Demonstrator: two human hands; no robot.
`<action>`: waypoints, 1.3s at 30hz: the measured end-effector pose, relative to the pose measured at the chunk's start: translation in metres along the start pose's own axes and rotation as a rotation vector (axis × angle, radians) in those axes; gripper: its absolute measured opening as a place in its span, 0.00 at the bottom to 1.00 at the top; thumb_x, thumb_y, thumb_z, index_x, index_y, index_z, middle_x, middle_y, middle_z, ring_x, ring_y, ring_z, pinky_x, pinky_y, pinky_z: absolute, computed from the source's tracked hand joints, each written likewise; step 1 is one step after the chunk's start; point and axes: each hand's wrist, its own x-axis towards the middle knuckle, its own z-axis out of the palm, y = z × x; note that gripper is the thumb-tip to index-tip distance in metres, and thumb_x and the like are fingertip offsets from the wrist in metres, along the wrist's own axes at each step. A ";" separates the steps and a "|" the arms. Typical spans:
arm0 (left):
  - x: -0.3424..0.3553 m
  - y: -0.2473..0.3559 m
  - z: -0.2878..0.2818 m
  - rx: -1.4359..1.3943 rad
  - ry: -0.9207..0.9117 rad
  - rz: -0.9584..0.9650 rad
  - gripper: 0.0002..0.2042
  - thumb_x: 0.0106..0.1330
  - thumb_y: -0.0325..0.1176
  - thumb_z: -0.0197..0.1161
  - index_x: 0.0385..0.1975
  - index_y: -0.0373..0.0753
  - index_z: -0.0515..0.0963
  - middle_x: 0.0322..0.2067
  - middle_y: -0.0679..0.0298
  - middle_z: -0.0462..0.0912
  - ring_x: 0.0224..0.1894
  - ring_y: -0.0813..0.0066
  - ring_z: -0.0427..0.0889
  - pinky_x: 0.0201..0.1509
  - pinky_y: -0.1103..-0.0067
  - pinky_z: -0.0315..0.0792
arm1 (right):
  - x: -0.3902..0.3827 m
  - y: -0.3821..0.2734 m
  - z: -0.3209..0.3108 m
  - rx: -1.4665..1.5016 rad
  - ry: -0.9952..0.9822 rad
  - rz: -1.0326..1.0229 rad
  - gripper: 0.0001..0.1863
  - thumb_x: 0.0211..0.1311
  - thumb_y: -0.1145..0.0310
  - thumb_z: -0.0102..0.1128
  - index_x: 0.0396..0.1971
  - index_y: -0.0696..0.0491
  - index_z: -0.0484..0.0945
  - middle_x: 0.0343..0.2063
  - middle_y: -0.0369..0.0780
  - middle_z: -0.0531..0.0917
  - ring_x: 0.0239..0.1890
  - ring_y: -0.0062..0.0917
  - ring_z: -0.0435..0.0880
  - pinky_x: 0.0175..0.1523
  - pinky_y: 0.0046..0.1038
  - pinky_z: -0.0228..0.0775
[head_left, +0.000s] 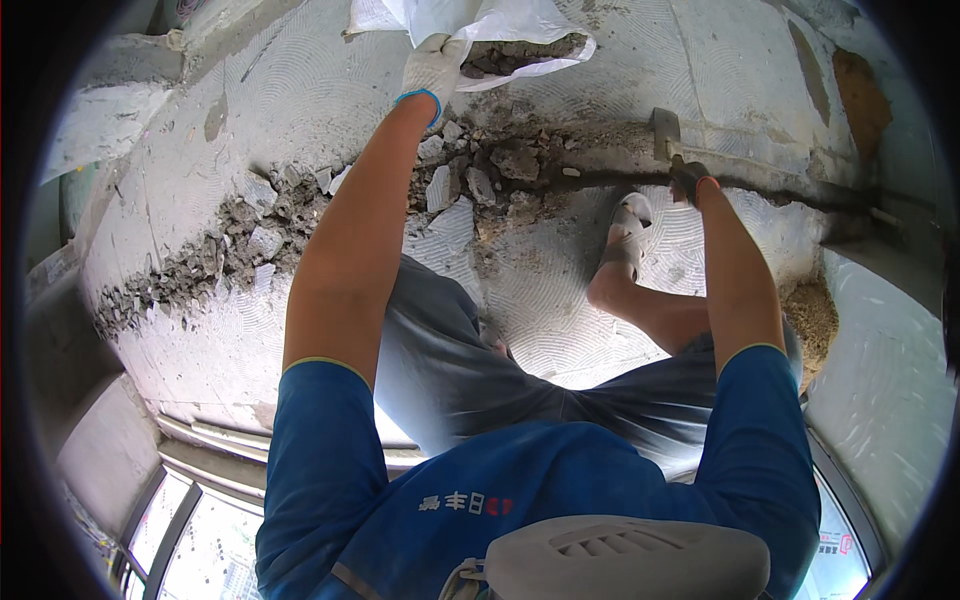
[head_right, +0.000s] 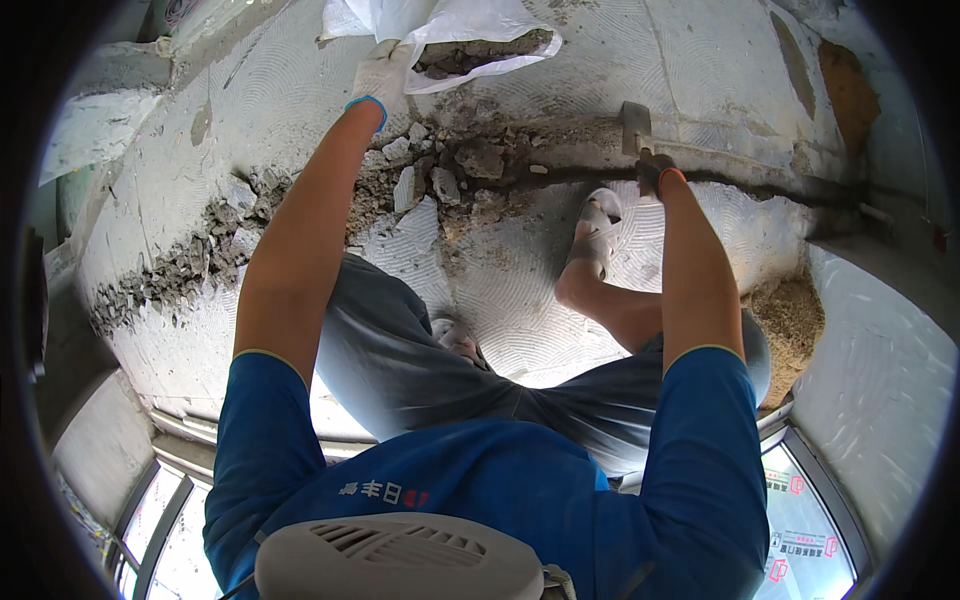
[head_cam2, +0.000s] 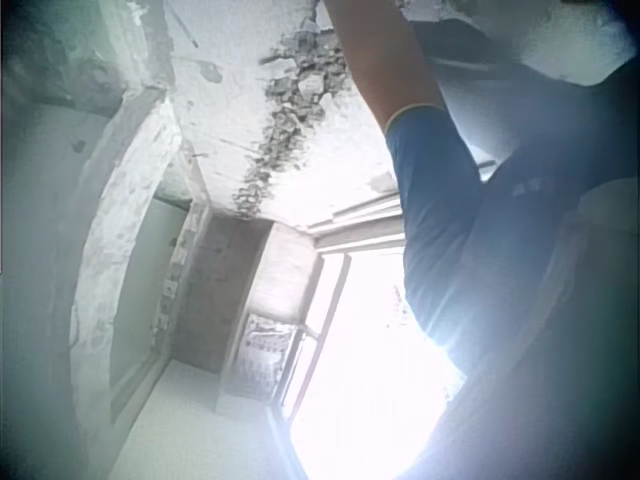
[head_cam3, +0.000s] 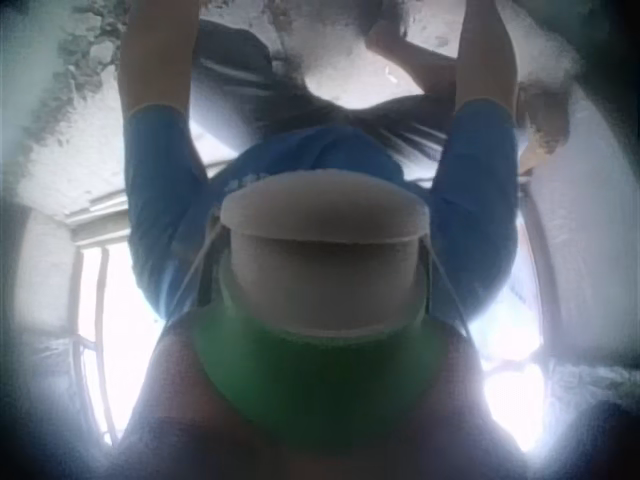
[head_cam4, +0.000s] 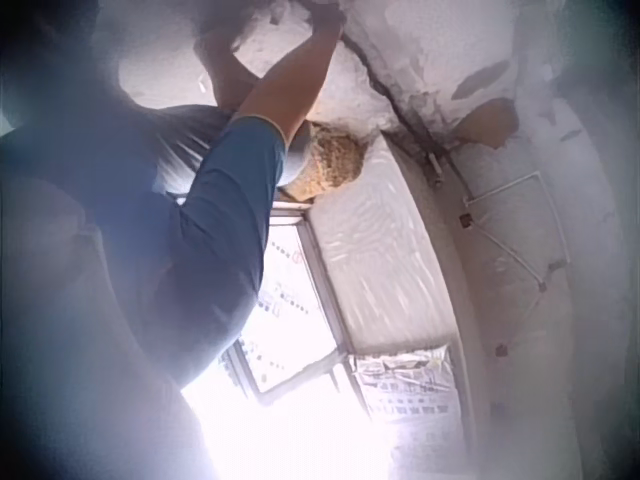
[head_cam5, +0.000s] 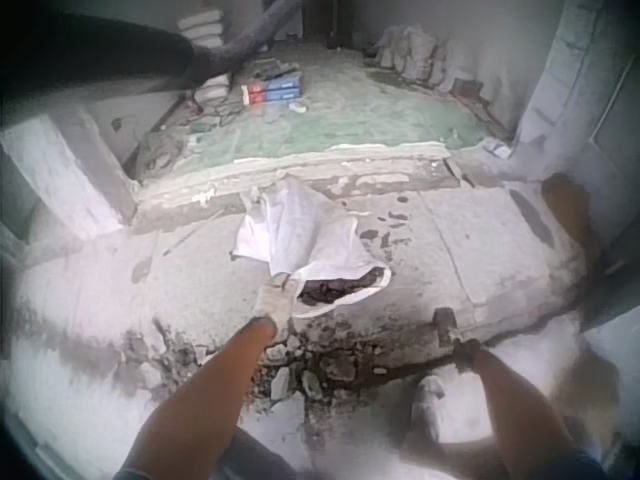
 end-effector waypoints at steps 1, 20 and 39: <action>-0.005 0.001 -0.004 0.055 -0.042 -0.025 0.19 0.60 0.46 0.53 0.39 0.35 0.76 0.35 0.45 0.79 0.39 0.49 0.77 0.43 0.68 0.69 | 0.004 -0.016 -0.019 -0.429 -0.053 -0.158 0.17 0.53 0.54 0.55 0.23 0.54 0.79 0.18 0.42 0.78 0.18 0.27 0.75 0.26 0.30 0.67; -0.013 0.028 -0.006 -0.363 0.170 -0.420 0.16 0.64 0.44 0.56 0.33 0.35 0.77 0.21 0.70 0.73 0.22 0.84 0.68 0.26 0.82 0.65 | 0.147 -0.224 0.044 -0.321 -0.245 -0.524 0.24 0.55 0.47 0.51 0.38 0.54 0.77 0.37 0.51 0.79 0.44 0.45 0.76 0.47 0.40 0.67; 0.108 0.079 -0.149 0.277 0.386 -0.189 0.25 0.64 0.51 0.49 0.45 0.31 0.73 0.36 0.49 0.80 0.41 0.58 0.79 0.46 0.71 0.71 | -0.026 -0.457 -0.055 0.352 -0.339 -0.812 0.17 0.58 0.59 0.51 0.16 0.55 0.73 0.09 0.35 0.71 0.09 0.19 0.66 0.18 0.23 0.58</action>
